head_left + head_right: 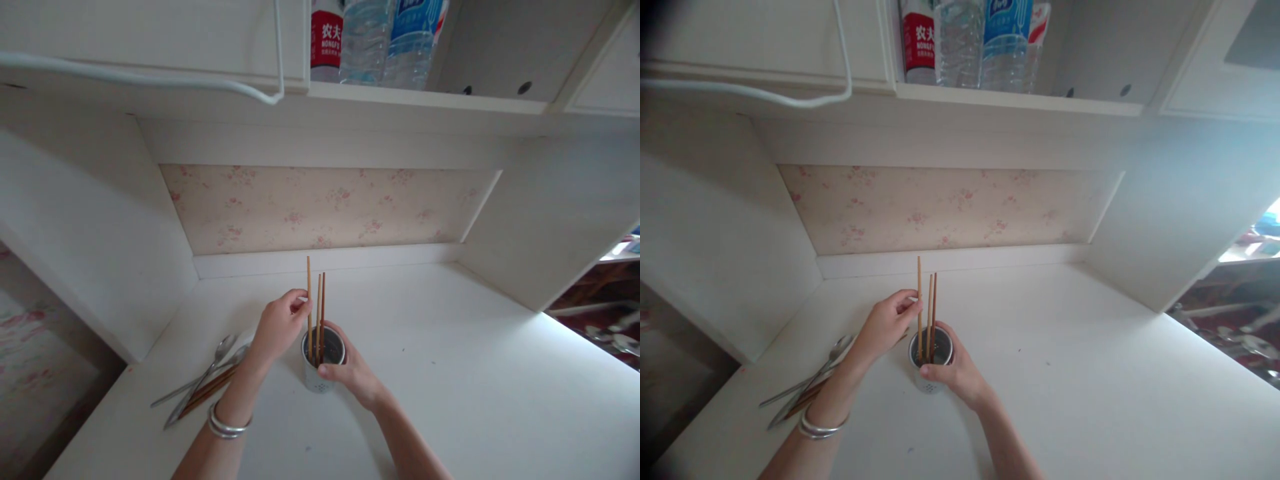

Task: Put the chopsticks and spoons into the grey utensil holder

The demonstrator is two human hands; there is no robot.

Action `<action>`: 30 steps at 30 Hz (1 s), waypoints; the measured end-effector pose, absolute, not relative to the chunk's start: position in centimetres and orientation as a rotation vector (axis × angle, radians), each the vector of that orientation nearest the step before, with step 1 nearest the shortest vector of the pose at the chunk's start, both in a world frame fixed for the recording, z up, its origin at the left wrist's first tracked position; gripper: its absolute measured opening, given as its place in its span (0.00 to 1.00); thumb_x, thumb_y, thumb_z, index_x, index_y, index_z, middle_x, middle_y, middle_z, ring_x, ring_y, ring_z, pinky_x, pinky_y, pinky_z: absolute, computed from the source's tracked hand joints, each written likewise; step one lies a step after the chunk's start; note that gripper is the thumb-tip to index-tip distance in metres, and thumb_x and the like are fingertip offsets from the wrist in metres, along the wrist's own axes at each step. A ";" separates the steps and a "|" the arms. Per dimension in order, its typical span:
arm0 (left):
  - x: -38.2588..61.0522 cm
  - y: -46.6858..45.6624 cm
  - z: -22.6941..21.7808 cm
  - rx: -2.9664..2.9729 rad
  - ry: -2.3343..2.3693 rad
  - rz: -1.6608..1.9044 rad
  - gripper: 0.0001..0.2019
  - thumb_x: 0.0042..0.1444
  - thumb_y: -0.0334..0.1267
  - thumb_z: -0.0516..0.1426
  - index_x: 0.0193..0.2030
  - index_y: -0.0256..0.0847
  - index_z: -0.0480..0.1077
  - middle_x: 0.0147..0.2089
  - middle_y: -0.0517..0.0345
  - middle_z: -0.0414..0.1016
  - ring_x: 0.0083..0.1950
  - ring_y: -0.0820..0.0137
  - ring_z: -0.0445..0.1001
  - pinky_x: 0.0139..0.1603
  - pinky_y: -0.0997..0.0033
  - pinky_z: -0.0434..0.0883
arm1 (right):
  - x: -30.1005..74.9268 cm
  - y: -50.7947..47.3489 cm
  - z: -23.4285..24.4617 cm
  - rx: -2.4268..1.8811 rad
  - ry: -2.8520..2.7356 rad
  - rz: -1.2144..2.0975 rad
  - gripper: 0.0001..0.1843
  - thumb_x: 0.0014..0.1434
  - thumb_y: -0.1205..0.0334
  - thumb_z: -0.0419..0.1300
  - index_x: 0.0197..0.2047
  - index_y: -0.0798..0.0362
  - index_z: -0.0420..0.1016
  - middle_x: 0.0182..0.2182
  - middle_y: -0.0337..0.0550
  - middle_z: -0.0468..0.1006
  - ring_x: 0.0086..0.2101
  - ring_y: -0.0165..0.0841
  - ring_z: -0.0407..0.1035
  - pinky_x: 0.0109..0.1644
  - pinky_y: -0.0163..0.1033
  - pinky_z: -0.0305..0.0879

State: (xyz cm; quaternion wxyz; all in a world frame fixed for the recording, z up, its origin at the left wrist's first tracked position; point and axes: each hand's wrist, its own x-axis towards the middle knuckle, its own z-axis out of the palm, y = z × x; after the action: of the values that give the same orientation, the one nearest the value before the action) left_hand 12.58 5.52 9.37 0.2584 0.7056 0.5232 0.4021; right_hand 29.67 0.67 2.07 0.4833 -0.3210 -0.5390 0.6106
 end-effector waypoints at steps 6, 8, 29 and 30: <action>13.0 5.0 9.5 2.104 1.460 0.919 0.14 0.60 0.45 0.51 0.36 0.43 0.76 0.36 0.56 0.80 0.37 0.69 0.76 0.39 0.75 0.67 | 29.6 0.7 2.1 -0.769 -1.323 1.478 0.43 0.42 0.54 0.73 0.60 0.47 0.62 0.51 0.46 0.74 0.51 0.44 0.66 0.57 0.51 0.59; 13.1 4.9 9.5 2.161 1.497 0.882 0.15 0.60 0.44 0.50 0.35 0.43 0.77 0.36 0.56 0.80 0.37 0.68 0.76 0.39 0.75 0.66 | 29.6 0.7 2.2 -0.758 -1.327 1.475 0.43 0.42 0.54 0.73 0.60 0.46 0.62 0.52 0.46 0.73 0.53 0.44 0.66 0.58 0.51 0.58; 13.4 4.2 7.8 1.961 1.298 0.854 0.19 0.60 0.51 0.51 0.42 0.42 0.77 0.42 0.54 0.80 0.40 0.66 0.76 0.43 0.70 0.70 | 29.6 0.6 2.6 -0.686 -1.338 1.471 0.42 0.43 0.57 0.73 0.61 0.47 0.62 0.55 0.46 0.72 0.54 0.44 0.65 0.60 0.51 0.57; 13.2 3.9 7.4 1.879 1.273 0.882 0.21 0.60 0.52 0.51 0.46 0.41 0.76 0.46 0.52 0.79 0.43 0.66 0.76 0.46 0.68 0.70 | 29.6 0.6 2.6 -0.683 -1.336 1.473 0.42 0.44 0.57 0.73 0.61 0.47 0.62 0.55 0.46 0.72 0.54 0.44 0.65 0.60 0.51 0.57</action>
State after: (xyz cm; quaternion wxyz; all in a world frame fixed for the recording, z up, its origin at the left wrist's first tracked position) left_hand 13.15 3.86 7.41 0.3461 0.7239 0.4906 0.3400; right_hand 29.61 0.57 2.60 0.4967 -0.2819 -0.5515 0.6080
